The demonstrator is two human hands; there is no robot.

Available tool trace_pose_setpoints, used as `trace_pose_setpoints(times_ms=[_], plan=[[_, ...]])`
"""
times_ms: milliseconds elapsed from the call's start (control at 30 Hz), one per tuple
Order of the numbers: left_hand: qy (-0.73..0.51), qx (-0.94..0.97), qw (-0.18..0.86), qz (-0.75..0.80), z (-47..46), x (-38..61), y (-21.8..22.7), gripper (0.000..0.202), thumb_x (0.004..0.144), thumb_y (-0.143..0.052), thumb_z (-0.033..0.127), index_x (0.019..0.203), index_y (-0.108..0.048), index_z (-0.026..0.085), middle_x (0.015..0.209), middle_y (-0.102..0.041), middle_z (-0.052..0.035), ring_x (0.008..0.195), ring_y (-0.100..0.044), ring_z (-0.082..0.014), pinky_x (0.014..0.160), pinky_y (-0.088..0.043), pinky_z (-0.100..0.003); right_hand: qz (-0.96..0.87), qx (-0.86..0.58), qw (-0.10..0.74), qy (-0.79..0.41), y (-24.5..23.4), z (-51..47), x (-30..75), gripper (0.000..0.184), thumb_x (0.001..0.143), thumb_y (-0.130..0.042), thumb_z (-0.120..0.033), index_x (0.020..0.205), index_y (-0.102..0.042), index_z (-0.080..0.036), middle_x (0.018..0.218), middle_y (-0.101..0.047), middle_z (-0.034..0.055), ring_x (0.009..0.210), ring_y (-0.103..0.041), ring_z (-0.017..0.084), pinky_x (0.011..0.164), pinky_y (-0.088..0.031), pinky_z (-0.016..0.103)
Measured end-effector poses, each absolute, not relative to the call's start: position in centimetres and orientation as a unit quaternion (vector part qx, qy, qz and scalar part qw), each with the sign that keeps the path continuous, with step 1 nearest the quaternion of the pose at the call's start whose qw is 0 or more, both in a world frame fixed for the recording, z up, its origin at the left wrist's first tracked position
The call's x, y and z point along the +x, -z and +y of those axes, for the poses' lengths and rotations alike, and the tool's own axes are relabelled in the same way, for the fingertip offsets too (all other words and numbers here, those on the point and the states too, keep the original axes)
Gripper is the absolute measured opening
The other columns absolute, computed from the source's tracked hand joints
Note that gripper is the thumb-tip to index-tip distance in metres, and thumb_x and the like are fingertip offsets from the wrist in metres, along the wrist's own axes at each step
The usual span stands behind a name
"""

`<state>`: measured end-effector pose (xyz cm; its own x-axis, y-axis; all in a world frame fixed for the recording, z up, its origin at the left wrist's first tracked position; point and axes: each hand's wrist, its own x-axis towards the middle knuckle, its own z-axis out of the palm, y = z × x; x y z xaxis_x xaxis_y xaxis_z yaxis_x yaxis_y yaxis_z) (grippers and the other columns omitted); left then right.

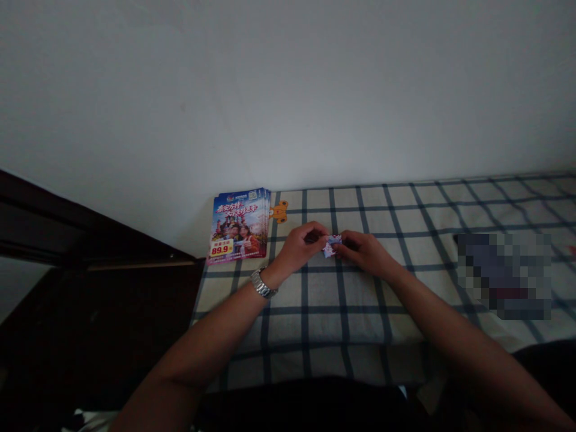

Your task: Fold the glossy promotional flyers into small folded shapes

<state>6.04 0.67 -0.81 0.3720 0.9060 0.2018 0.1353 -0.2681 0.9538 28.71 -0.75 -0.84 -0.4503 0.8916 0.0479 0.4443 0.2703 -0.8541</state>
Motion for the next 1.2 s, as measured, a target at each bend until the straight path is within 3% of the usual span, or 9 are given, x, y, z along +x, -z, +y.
trace_pose_setpoints(times_ms=[200, 500, 833, 1200], plan=[[-0.391, 0.710, 0.444, 0.381, 0.33, 6.08, 0.36, 0.023, 0.095, -0.069, 0.041, 0.099, -0.074, 0.019, 0.096, -0.076, -0.0043, 0.087, -0.071, -0.0170, 0.082, -0.055, -0.028, -0.766, -0.445, 0.263, -0.383, 0.36, -0.88, 28.59, 0.032, 0.100, -0.059, -0.048, 0.092, -0.070, -0.019, 0.070, -0.066, -0.0002, 0.062, -0.054, 0.014, 0.057, -0.039, 0.027], [-0.392, 0.719, 0.439, 0.370, 0.31, 5.94, 0.38, 0.023, 0.096, -0.069, 0.041, 0.095, -0.076, 0.019, 0.092, -0.076, -0.0038, 0.084, -0.070, -0.0168, 0.076, -0.053, -0.027, -0.736, -0.430, 0.267, -0.449, 0.24, -1.25, 28.31, 0.040, 0.102, -0.053, -0.055, 0.091, -0.067, -0.019, 0.070, -0.066, 0.0006, 0.063, -0.059, 0.015, 0.059, -0.043, 0.026], [-0.375, 0.721, 0.447, 0.374, 0.23, 6.06, 0.23, 0.025, 0.096, -0.068, 0.042, 0.095, -0.076, 0.018, 0.089, -0.076, -0.0035, 0.079, -0.069, -0.0156, 0.071, -0.051, -0.025, -0.769, -0.416, 0.248, -0.416, -0.05, -1.08, 28.81, 0.043, 0.107, -0.045, -0.051, 0.081, -0.061, -0.020, 0.065, -0.064, -0.0012, 0.059, -0.057, 0.013, 0.057, -0.041, 0.025], [-0.405, 0.690, 0.452, 0.396, 0.62, 5.89, 0.72, 0.030, 0.095, -0.068, 0.047, 0.093, -0.070, 0.018, 0.082, -0.072, -0.0023, 0.075, -0.067, -0.0151, 0.068, -0.050, -0.025, -0.686, -0.438, 0.283, -0.507, 0.45, -1.09, 28.56, 0.039, 0.100, -0.057, -0.057, 0.091, -0.069, -0.020, 0.066, -0.067, -0.0004, 0.053, -0.061, 0.013, 0.052, -0.049, 0.024]])
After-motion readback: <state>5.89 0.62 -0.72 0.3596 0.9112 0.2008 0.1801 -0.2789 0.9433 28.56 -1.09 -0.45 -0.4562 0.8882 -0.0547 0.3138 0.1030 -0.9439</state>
